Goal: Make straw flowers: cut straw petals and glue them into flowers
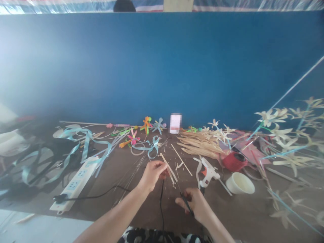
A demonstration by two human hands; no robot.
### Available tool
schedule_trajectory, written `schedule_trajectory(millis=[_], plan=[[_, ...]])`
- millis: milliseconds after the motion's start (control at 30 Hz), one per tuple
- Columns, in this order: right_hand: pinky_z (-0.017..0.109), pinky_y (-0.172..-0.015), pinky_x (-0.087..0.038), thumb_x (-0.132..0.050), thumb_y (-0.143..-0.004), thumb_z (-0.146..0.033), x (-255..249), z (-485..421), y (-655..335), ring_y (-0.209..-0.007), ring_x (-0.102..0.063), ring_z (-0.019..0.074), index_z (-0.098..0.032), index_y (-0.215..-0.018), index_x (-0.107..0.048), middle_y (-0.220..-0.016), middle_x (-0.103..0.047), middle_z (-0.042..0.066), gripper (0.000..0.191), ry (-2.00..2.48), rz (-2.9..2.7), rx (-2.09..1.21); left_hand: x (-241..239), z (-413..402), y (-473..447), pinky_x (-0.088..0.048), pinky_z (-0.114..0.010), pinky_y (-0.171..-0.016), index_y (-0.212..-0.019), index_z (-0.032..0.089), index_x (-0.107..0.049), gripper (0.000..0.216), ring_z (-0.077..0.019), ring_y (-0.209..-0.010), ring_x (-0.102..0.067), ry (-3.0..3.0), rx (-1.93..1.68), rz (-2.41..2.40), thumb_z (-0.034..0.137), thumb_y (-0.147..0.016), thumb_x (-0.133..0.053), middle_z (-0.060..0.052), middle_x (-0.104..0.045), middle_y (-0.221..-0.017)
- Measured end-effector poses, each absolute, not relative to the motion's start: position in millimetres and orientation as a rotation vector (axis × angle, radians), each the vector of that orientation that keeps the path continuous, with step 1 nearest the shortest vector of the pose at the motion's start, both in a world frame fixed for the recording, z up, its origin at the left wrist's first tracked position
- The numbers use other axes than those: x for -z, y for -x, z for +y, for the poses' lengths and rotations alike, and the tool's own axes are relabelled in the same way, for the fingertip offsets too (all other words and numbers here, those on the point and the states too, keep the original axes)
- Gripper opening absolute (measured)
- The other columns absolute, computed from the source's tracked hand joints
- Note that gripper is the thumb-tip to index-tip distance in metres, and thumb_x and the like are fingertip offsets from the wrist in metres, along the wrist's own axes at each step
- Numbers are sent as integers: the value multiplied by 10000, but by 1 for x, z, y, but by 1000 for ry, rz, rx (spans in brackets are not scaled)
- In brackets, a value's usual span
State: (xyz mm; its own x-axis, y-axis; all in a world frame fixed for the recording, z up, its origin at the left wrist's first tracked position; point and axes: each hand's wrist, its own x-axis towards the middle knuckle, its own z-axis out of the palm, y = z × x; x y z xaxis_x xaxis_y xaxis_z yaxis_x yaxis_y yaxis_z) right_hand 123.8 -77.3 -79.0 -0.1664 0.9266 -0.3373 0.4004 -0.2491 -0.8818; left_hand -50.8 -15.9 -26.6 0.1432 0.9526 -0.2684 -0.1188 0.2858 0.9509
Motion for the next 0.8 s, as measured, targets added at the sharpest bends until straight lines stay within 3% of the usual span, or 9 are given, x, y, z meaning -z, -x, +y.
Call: schedule_trajectory(millis=[300,533,800], plan=[[179,-342,-220,-607,-591,-470,78,-77,-123,-312,-356,65,-177,-492,-369,-325,-374,-67,391,1655,-1506,-1417,28,-16,50,-412,-195,-463,-656,135,-572,238,-144,-580,-595,-929,-984,1123,372,-638,-589,-44,-645,-623],[186,-411,-275,-592,-624,-466,70,-81,-132,-428,-433,85,-138,-530,-475,-438,-481,-31,360,1527,-1606,-1465,29,-12,54,-423,-192,-456,-663,135,-562,266,-136,-573,-594,-905,-1043,1162,399,-636,-586,-43,-636,-631],[190,-424,-324,-586,-684,-378,48,-71,-131,-471,-419,74,-155,-798,-518,-697,-580,19,259,1195,-922,-1524,21,-19,49,-415,-193,-486,-719,138,-576,211,-120,-593,-570,-941,-1023,1043,338,-654,-580,-48,-637,-703]])
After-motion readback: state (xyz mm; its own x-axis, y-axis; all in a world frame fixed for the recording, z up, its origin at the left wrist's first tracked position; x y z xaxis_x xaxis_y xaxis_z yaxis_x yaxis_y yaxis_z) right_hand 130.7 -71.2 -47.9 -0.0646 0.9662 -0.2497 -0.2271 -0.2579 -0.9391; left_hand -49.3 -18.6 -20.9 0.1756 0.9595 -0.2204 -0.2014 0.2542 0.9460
